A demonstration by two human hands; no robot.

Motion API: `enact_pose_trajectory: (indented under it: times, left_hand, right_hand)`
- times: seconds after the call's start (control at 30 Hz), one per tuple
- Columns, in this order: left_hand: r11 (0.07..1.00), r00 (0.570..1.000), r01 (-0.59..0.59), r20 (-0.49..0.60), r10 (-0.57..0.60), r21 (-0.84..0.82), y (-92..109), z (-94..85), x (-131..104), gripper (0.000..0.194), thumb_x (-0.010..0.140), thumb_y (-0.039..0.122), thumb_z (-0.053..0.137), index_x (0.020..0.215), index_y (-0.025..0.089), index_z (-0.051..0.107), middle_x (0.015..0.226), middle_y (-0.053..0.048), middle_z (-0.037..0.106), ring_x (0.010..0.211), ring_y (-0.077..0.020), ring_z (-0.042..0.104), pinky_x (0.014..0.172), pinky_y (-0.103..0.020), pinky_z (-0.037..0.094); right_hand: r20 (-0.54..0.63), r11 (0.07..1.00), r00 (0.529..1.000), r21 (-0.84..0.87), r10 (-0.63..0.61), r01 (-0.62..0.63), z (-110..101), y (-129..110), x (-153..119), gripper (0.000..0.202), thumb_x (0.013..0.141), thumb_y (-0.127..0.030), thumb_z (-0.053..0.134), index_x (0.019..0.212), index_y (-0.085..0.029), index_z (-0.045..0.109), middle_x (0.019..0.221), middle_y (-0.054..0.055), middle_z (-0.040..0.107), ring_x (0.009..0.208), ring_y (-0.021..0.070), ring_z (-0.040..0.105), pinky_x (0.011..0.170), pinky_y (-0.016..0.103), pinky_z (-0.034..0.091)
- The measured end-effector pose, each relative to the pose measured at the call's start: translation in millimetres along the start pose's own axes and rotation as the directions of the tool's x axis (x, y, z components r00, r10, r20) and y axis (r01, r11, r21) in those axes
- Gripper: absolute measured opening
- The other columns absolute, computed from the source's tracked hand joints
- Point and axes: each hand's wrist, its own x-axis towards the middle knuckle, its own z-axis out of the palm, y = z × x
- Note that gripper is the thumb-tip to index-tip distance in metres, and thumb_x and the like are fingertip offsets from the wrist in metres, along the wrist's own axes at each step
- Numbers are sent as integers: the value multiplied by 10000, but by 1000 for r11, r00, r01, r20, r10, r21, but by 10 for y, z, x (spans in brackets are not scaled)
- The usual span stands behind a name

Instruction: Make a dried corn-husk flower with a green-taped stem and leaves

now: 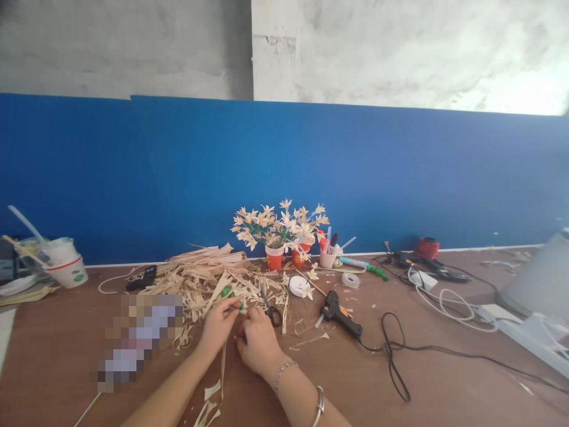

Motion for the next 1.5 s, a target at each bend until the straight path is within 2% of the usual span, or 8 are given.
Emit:
enact_pose_trajectory:
  times: [0.2, 0.33, 0.63, 0.83, 0.97, 1.17, 1.33, 1.5]
  left_hand:
    - [991, 988, -132, -81, 133, 19, 106, -39, -23, 215, 738, 294, 544, 861, 184, 682, 909, -80, 665, 767, -197, 603, 685, -302, 484]
    - [998, 997, -49, -63, 46, -50, 150, -47, -42, 329, 804, 396, 460, 934, 167, 657, 707, -54, 646, 568, -168, 565, 566, -284, 459]
    - [995, 986, -103, -131, 103, 5, 190, -50, -66, 257, 749, 303, 534, 956, 181, 627, 827, -49, 635, 575, -145, 555, 583, -271, 457]
    - [934, 954, -300, 35, 299, 192, 279, -61, -97, 157, 749, 240, 514, 658, 206, 637, 752, -46, 624, 776, -207, 569, 738, -323, 440]
    - [893, 936, -351, 120, 330, 281, 277, -26, -102, 168, 753, 247, 514, 635, 208, 627, 774, -58, 624, 824, -224, 558, 782, -361, 427]
    - [916, 941, -340, 82, 329, 215, 204, -4, -66, 168, 776, 246, 507, 661, 201, 621, 813, -57, 618, 846, -213, 560, 797, -363, 430]
    - [915, 934, -357, 80, 348, 186, 214, -1, -72, 161, 774, 244, 528, 650, 200, 621, 789, -60, 624, 832, -215, 562, 784, -359, 434]
    - [887, 914, -406, 109, 391, 221, 230, 3, -96, 132, 767, 210, 521, 664, 197, 602, 797, -48, 617, 831, -204, 567, 776, -349, 443]
  right_hand:
    - [9, 999, 999, 2, -38, 38, 22, 20, -3, 94, 726, -121, 542, 727, -160, 627, 920, 66, 529, 939, 203, 438, 834, 313, 340]
    - [-15, 1000, 1000, 16, -11, 11, -3, 23, -13, 56, 725, -156, 569, 746, -163, 620, 951, 64, 526, 945, 208, 442, 842, 315, 344]
    - [-52, 999, 998, -10, -47, 46, 1, 6, -11, 90, 751, -103, 524, 735, -160, 591, 930, 67, 530, 915, 209, 448, 824, 324, 370]
    - [-315, 992, 943, 23, -109, 123, -189, 63, 25, 138, 815, -95, 446, 795, -165, 563, 928, 78, 524, 895, 205, 455, 809, 343, 388]
    - [-358, 989, 925, 24, -128, 146, -234, 106, 41, 156, 839, -120, 424, 787, -175, 560, 902, 76, 529, 877, 207, 474, 796, 354, 400]
    - [-397, 967, 917, 239, 18, 85, -174, 148, 65, 150, 781, -132, 510, 911, -167, 575, 970, 88, 540, 946, 202, 501, 854, 333, 406]
    - [-348, 908, 927, 418, 142, 18, -172, 176, 91, 104, 749, -128, 526, 667, -173, 572, 859, 61, 564, 862, 177, 538, 789, 287, 427]
    - [-349, 888, 927, 459, 139, 39, -165, 205, 102, 117, 722, -114, 522, 634, -177, 565, 776, 32, 562, 787, 160, 541, 724, 263, 426]
